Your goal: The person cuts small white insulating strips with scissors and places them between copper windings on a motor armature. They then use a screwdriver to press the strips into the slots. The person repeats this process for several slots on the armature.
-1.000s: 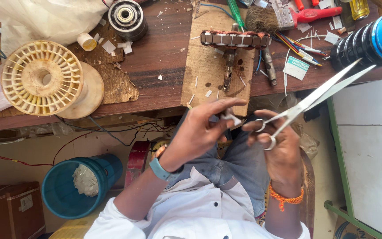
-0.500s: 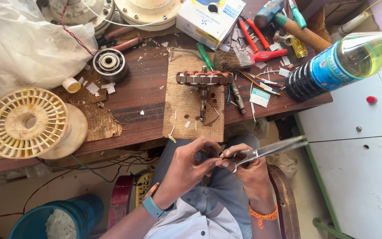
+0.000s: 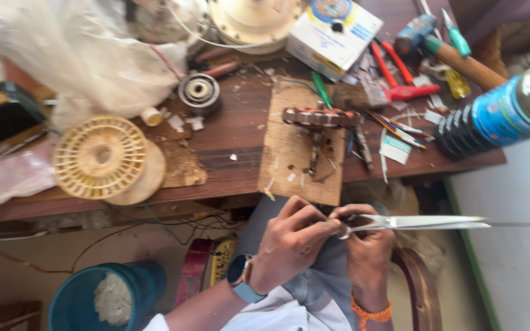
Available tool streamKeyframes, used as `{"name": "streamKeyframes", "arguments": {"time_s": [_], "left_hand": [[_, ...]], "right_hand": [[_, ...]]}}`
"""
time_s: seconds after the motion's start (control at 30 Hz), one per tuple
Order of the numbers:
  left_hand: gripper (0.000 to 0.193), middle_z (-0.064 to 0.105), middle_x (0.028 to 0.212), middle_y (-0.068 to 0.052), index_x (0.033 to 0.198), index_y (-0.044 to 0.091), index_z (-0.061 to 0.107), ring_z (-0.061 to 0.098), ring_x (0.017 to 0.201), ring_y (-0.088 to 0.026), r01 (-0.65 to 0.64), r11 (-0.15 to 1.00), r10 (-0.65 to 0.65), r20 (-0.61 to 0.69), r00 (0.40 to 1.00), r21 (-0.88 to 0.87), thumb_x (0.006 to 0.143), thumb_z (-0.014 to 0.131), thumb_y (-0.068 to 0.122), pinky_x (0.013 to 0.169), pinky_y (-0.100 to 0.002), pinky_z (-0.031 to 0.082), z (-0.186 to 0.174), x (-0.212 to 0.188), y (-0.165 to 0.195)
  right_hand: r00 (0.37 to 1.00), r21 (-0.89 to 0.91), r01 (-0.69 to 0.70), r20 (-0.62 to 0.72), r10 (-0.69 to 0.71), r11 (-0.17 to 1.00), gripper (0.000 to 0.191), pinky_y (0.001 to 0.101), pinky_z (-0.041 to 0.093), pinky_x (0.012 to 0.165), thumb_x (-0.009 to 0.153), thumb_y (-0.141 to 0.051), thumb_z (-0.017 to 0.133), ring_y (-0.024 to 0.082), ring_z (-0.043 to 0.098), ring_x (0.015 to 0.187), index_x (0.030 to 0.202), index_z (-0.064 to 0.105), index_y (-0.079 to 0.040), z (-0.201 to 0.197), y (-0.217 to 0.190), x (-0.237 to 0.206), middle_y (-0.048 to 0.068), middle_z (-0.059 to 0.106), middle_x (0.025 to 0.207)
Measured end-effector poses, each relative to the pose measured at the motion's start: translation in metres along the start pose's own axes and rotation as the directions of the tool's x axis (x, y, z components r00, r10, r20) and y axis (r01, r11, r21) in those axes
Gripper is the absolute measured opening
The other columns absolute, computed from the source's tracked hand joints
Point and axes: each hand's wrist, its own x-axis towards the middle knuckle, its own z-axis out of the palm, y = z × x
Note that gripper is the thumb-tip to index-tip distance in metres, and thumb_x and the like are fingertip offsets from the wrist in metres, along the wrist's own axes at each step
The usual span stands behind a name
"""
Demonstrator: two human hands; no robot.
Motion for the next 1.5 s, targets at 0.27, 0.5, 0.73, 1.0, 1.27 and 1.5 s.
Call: {"name": "streamKeyframes", "arguments": {"time_s": [0.27, 0.5, 0.73, 1.0, 1.27, 1.5], "left_hand": [[0.022, 0.076, 0.094, -0.002, 0.108, 0.011, 0.08, 0.066, 0.088, -0.016, 0.205, 0.924, -0.245, -0.09, 0.965, -0.324, 0.087, 0.081, 0.007, 0.077, -0.027, 0.053, -0.019, 0.02, -0.007], [0.014, 0.074, 0.087, -0.004, 0.102, 0.007, 0.08, 0.064, 0.08, -0.009, 0.404, 0.85, -0.44, -0.036, 0.897, -0.338, 0.09, 0.08, 0.013, 0.068, -0.024, 0.051, -0.026, 0.016, -0.035], [0.014, 0.074, 0.085, -0.003, 0.099, 0.005, 0.08, 0.067, 0.077, -0.005, 0.474, 0.828, -0.494, 0.009, 0.869, -0.3, 0.09, 0.08, 0.015, 0.064, -0.021, 0.052, -0.024, 0.013, -0.044], [0.016, 0.075, 0.082, -0.002, 0.1, 0.0, 0.078, 0.064, 0.07, -0.003, 0.514, 0.735, -0.55, 0.055, 0.834, -0.443, 0.093, 0.078, 0.014, 0.059, -0.019, 0.049, -0.026, 0.01, -0.045], [0.015, 0.077, 0.089, -0.006, 0.102, -0.001, 0.077, 0.067, 0.075, -0.004, 0.458, 0.793, -0.513, -0.034, 0.858, -0.402, 0.093, 0.078, 0.012, 0.065, -0.02, 0.053, -0.027, 0.009, -0.039], [0.016, 0.079, 0.101, -0.009, 0.102, 0.0, 0.077, 0.07, 0.077, -0.004, 0.464, 0.799, -0.508, -0.017, 0.861, -0.382, 0.092, 0.078, 0.014, 0.066, -0.02, 0.056, -0.031, 0.012, -0.038]], "right_hand": [[0.968, -0.028, 0.032, 0.25, -0.024, 0.999, 0.042, 0.0279, 0.061, 0.079, 0.086, -0.011, 0.077, 0.015, 0.073, 0.086, 0.122, 0.06, 0.002, 0.009, -0.023, 0.018, 0.008, 0.075, 0.099], [0.615, -0.033, -0.568, 0.646, 0.451, 0.822, 0.094, 0.0239, 0.046, 0.078, 0.078, -0.043, 0.084, 0.009, 0.054, 0.085, 0.153, 0.044, -0.002, -0.012, -0.004, -0.008, -0.001, 0.062, 0.095], [0.548, -0.211, -0.521, 0.66, 0.514, 0.827, 0.097, 0.0252, 0.045, 0.075, 0.061, -0.04, 0.096, 0.01, 0.055, 0.083, 0.139, 0.063, 0.007, -0.026, -0.001, -0.011, 0.0, 0.058, 0.086], [0.512, -0.313, -0.483, 0.657, 0.554, 0.818, 0.087, 0.0246, 0.041, 0.063, 0.06, -0.032, 0.093, 0.009, 0.052, 0.073, 0.134, 0.068, 0.005, -0.021, -0.004, -0.007, -0.001, 0.056, 0.078], [0.525, -0.357, -0.492, 0.606, 0.598, 0.794, 0.076, 0.0245, 0.039, 0.06, 0.059, -0.016, 0.091, 0.008, 0.05, 0.068, 0.129, 0.072, 0.003, -0.018, -0.008, -0.006, -0.002, 0.055, 0.073], [0.534, -0.365, -0.492, 0.59, 0.605, 0.79, 0.074, 0.0239, 0.038, 0.059, 0.058, -0.015, 0.092, 0.007, 0.05, 0.067, 0.127, 0.074, 0.002, -0.018, -0.009, -0.005, -0.003, 0.056, 0.074]]}}
